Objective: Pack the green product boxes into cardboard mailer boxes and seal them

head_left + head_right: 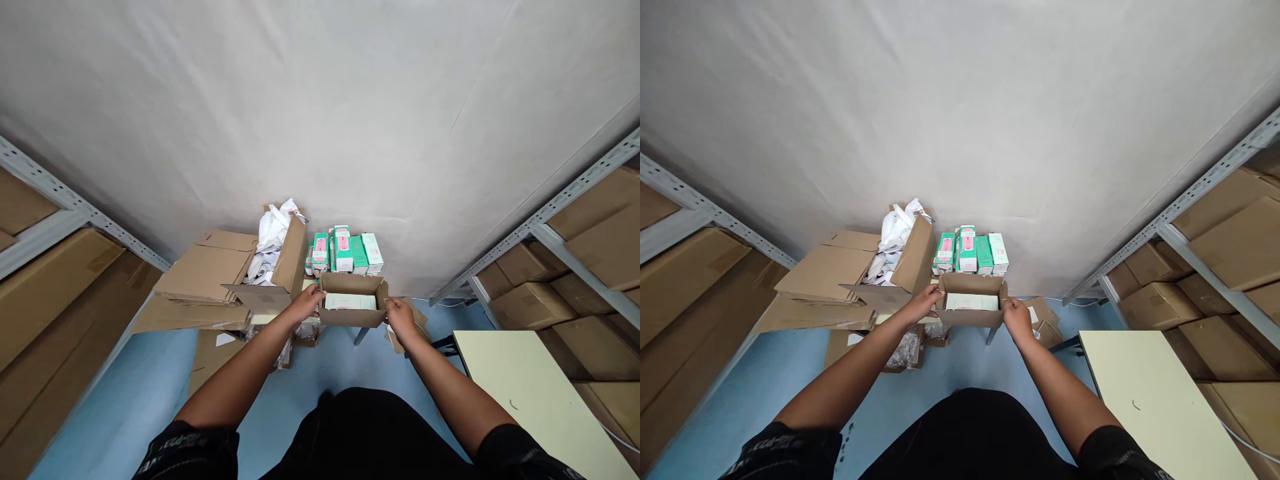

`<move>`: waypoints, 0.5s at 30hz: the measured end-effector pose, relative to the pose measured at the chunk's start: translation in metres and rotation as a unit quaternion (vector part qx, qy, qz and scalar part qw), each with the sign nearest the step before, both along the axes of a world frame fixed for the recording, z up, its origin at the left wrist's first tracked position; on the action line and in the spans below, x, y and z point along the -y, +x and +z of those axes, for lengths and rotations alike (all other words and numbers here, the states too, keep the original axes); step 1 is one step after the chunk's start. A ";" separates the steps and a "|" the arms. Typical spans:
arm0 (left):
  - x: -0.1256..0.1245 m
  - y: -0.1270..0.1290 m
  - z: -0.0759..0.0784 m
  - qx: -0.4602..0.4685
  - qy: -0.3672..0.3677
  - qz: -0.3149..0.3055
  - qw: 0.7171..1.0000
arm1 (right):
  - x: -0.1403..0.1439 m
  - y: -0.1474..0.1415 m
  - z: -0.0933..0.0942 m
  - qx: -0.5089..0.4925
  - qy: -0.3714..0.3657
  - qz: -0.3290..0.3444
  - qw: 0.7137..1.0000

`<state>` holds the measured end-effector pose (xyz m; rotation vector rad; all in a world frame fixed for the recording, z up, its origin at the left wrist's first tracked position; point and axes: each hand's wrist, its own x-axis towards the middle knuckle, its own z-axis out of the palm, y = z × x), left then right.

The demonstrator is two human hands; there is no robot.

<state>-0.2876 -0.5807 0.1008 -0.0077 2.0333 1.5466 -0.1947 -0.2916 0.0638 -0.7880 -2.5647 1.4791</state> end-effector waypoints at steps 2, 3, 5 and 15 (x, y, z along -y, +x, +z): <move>-0.006 0.000 0.000 -0.013 -0.006 -0.001 1.000 | -0.002 0.003 0.001 0.001 0.002 -0.008 1.000; -0.009 -0.001 -0.001 -0.020 -0.009 -0.001 1.000 | -0.004 0.005 0.002 0.000 0.001 -0.013 1.000; -0.015 -0.004 -0.001 -0.031 -0.011 -0.004 0.999 | -0.008 0.009 0.003 -0.005 -0.004 -0.021 1.000; -0.082 -0.003 0.006 -0.055 -0.014 -0.066 0.996 | -0.055 0.043 0.004 -0.022 -0.029 -0.106 0.994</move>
